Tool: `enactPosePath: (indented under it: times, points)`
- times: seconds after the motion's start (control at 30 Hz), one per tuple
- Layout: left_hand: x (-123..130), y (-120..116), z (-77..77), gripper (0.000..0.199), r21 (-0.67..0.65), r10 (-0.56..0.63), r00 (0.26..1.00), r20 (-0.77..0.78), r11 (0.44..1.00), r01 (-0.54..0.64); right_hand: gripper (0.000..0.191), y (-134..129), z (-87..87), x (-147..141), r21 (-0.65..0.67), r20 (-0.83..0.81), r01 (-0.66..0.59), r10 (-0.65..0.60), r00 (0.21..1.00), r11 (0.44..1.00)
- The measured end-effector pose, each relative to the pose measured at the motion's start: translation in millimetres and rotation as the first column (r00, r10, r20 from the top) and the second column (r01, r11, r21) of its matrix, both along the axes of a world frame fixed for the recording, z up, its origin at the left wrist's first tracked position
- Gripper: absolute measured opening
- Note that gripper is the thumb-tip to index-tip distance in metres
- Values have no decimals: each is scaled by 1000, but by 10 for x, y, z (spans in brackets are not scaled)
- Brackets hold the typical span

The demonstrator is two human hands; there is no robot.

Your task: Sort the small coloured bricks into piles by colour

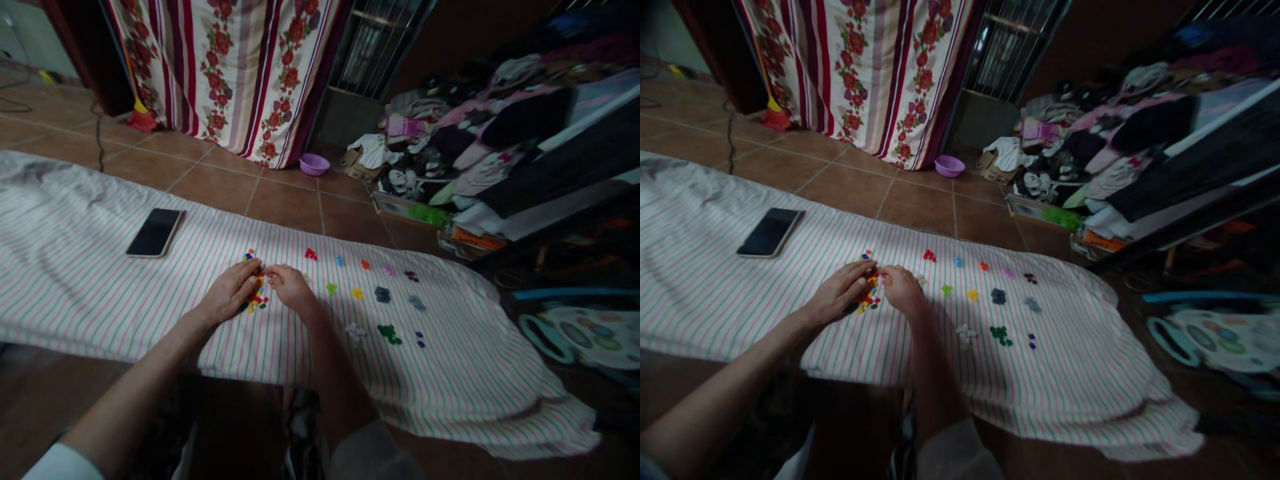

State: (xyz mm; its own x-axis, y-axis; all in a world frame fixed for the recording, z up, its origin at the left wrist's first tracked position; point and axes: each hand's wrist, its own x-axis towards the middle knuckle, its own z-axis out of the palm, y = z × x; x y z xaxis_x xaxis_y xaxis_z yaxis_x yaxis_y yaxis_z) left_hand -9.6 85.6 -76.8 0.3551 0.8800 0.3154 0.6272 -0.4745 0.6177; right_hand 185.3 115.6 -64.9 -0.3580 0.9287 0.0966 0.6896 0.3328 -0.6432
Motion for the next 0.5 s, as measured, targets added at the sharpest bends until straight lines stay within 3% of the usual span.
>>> enactPosePath:
  times: [0.17,0.27,0.5]
  points:
    - [-6,24,-5,60,-161,56,985,163,986,-30,26,-30,-14,11,44,-12,-18,19,1000,999]
    - [-47,31,39,61,-185,88,974,211,981,-48,25,-32,-42,2,56,-52,-44,47,998,997]
    - [-237,-4,97,63,-94,229,973,5,969,-228,27,-50,-55,-53,45,27,-91,90,996,995]
